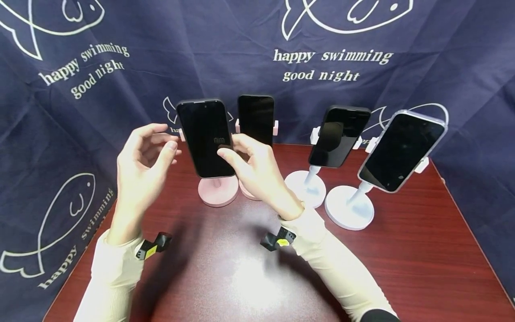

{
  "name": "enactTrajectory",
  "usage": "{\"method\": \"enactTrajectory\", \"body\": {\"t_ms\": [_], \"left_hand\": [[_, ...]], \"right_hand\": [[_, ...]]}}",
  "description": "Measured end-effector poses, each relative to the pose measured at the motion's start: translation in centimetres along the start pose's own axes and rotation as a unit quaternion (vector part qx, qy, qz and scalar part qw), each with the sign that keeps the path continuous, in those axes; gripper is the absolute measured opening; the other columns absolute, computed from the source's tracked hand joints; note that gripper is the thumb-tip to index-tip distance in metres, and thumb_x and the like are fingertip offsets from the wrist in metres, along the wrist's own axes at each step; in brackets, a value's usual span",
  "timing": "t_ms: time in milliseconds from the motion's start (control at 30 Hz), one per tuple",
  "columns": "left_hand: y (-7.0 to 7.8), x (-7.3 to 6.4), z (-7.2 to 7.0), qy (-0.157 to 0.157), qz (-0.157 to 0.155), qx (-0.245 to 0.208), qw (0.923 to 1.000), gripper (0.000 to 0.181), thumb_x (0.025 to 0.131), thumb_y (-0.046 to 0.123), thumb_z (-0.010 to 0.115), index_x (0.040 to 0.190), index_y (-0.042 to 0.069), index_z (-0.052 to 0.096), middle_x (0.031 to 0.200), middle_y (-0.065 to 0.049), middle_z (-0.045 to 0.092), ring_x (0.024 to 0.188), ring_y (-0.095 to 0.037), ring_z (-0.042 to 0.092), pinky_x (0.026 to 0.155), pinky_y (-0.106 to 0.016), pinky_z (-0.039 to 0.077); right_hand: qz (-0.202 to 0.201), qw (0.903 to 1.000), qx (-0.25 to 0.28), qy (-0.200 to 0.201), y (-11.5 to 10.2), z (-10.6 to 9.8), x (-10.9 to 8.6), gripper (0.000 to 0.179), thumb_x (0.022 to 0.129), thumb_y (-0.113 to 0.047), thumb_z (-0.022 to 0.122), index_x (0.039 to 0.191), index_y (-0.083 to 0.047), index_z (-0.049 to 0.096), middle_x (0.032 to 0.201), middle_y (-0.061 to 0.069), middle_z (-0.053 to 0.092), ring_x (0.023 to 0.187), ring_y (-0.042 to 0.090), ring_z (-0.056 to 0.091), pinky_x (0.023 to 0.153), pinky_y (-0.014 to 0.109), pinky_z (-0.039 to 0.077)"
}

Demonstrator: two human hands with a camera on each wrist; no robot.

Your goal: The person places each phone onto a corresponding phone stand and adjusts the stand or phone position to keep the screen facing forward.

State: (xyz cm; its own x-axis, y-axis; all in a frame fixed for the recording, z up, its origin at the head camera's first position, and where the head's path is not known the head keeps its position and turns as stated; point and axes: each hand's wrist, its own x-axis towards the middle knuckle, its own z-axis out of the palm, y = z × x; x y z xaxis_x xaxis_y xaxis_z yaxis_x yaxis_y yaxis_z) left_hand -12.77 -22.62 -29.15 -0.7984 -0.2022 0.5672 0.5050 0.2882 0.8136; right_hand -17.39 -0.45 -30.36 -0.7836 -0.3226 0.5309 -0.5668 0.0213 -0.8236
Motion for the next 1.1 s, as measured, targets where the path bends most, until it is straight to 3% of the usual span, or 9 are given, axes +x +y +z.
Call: {"method": "enactTrajectory", "body": {"t_ms": [167, 400, 700, 967, 1100], "left_hand": [[0.1, 0.7, 0.0, 0.014, 0.008, 0.041, 0.9990, 0.034, 0.093, 0.002, 0.071, 0.127, 0.002, 0.065, 0.102, -0.001, 0.075, 0.086, -0.011, 0.072, 0.079, -0.017, 0.055], [-0.4, 1.5, 0.3, 0.042, 0.003, 0.114, 0.9925, 0.028, 0.094, 0.011, 0.072, 0.121, 0.003, 0.070, 0.101, 0.009, 0.073, 0.088, -0.005, 0.069, 0.081, -0.014, 0.052], [-2.0, 1.6, 0.6, 0.044, -0.025, 0.126, 0.9907, 0.020, 0.096, 0.012, 0.070, 0.115, 0.006, 0.074, 0.097, 0.019, 0.070, 0.088, -0.003, 0.068, 0.082, -0.015, 0.051], [-2.6, 2.4, 0.8, 0.032, -0.033, 0.141, 0.9889, 0.025, 0.098, 0.018, 0.069, 0.122, 0.012, 0.075, 0.115, -0.004, 0.076, 0.096, 0.003, 0.068, 0.090, -0.014, 0.051], [-2.9, 2.9, 0.9, 0.028, -0.040, 0.148, 0.9878, 0.028, 0.099, 0.020, 0.068, 0.125, 0.012, 0.074, 0.121, -0.005, 0.075, 0.101, 0.005, 0.067, 0.091, -0.014, 0.051]], "right_hand": [[0.008, 0.9998, -0.016, 0.001, 0.4, 0.0, 0.3, 0.022, 0.095, -0.010, 0.073, 0.115, -0.001, 0.072, 0.104, 0.012, 0.079, 0.096, 0.017, 0.074, 0.087, 0.028, 0.057], [0.019, 0.9979, -0.062, 0.006, 0.9, 0.1, 0.6, 0.019, 0.096, -0.013, 0.072, 0.112, -0.003, 0.072, 0.101, 0.011, 0.079, 0.092, 0.017, 0.074, 0.081, 0.027, 0.055], [0.038, 0.9945, -0.097, 0.009, 1.6, 0.3, 1.0, 0.020, 0.098, -0.018, 0.071, 0.113, -0.005, 0.073, 0.104, 0.009, 0.079, 0.099, 0.015, 0.074, 0.088, 0.033, 0.056], [0.045, 0.9921, -0.116, 0.009, 2.4, 0.8, 1.6, 0.019, 0.098, -0.018, 0.071, 0.111, -0.005, 0.073, 0.104, 0.008, 0.079, 0.097, 0.015, 0.075, 0.089, 0.034, 0.056], [0.046, 0.9914, -0.122, 0.008, 2.5, 1.0, 1.9, 0.019, 0.098, -0.018, 0.071, 0.111, -0.004, 0.073, 0.104, 0.009, 0.079, 0.097, 0.015, 0.075, 0.089, 0.034, 0.056]]}}
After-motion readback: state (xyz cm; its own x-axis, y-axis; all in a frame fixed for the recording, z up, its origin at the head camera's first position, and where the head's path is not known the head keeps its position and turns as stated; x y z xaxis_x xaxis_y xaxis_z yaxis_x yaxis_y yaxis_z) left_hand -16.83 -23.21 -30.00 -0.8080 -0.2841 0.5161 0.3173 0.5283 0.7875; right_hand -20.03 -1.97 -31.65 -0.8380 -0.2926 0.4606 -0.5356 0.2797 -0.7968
